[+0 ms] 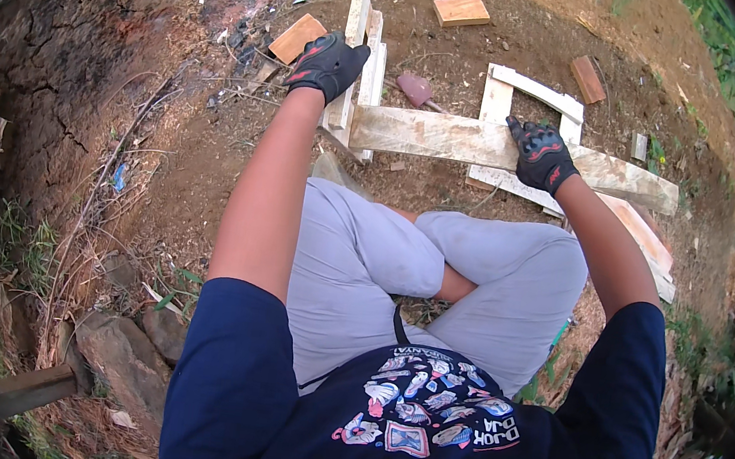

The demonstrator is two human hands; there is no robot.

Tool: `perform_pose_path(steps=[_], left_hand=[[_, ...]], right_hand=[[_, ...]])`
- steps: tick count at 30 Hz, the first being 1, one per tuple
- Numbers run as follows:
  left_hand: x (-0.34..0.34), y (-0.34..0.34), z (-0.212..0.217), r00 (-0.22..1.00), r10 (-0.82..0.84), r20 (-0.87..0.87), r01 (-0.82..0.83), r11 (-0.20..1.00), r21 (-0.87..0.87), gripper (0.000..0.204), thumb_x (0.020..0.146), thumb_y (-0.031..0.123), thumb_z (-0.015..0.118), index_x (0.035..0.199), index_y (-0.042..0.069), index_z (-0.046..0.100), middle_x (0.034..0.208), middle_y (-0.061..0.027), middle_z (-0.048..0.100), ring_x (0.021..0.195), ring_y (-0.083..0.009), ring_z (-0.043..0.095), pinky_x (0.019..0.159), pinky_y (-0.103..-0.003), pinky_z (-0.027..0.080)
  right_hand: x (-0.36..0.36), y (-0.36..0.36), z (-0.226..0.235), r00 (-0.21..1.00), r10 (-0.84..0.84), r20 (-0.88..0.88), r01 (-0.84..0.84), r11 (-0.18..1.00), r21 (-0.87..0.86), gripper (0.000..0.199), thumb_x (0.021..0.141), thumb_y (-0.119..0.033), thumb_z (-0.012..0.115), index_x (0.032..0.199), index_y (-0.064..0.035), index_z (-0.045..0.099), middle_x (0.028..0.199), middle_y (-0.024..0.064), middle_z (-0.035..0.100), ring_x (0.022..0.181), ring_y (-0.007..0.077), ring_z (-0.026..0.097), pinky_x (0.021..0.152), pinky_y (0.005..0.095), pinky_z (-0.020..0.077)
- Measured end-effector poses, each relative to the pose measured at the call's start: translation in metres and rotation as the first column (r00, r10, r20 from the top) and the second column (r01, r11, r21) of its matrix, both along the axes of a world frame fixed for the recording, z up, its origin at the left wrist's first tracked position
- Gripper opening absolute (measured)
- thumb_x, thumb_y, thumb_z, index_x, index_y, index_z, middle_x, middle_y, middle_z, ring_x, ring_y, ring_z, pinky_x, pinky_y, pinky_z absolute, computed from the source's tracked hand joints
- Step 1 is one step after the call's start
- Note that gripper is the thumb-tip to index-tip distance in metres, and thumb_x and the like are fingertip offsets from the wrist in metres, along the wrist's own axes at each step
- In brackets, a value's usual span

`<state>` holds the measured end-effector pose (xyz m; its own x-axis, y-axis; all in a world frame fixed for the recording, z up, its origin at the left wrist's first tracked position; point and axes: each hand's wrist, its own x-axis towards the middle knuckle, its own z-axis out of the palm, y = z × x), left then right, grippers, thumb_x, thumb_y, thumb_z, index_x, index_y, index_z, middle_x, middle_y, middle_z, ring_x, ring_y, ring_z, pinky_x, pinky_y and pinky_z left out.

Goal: The person sits on the ground and uses a hammer to drive nails into a white wooden frame structure. They position wooden planks and secure them to the frame, occasionally picking up additional nails from the ground to continue the assembly.

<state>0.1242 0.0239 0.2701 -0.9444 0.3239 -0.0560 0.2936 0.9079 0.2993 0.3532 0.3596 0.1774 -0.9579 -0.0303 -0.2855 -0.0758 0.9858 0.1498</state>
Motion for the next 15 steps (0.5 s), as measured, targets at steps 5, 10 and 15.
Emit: perform_pose_path(steps=[5, 10, 15], left_hand=[[0.001, 0.013, -0.004, 1.0, -0.023, 0.02, 0.022, 0.999, 0.038, 0.061, 0.095, 0.052, 0.063, 0.121, -0.002, 0.076, 0.117, -0.0307, 0.075, 0.112, -0.0445, 0.073, 0.097, -0.051, 0.058], [-0.001, 0.015, -0.005, 0.999, -0.001, 0.042, 0.0, 1.0, 0.014, 0.062, 0.095, 0.051, 0.063, 0.125, -0.002, 0.074, 0.122, -0.0308, 0.074, 0.116, -0.0439, 0.072, 0.099, -0.051, 0.057], [0.0, 0.011, -0.002, 0.999, -0.009, 0.045, 0.009, 1.0, -0.006, 0.069, 0.095, 0.057, 0.061, 0.133, 0.0, 0.07, 0.127, -0.0281, 0.073, 0.119, -0.0419, 0.071, 0.104, -0.049, 0.054]], right_hand=[[0.009, 0.012, -0.016, 0.995, 0.028, -0.096, -0.025, 0.999, 0.026, 0.071, 0.092, -0.016, 0.053, 0.161, -0.0035, 0.046, 0.125, 0.0195, 0.071, 0.114, 0.0321, 0.07, 0.108, 0.0483, 0.0461], [0.003, 0.011, -0.014, 0.997, 0.005, -0.071, -0.004, 1.0, 0.018, 0.072, 0.091, -0.016, 0.054, 0.162, -0.004, 0.045, 0.121, 0.0186, 0.072, 0.115, 0.0314, 0.07, 0.105, 0.0466, 0.0481], [0.002, 0.008, -0.021, 0.997, -0.011, -0.081, 0.011, 1.0, 0.003, 0.071, 0.091, -0.015, 0.055, 0.16, -0.0037, 0.047, 0.122, 0.0199, 0.071, 0.116, 0.033, 0.069, 0.107, 0.0476, 0.0481]])
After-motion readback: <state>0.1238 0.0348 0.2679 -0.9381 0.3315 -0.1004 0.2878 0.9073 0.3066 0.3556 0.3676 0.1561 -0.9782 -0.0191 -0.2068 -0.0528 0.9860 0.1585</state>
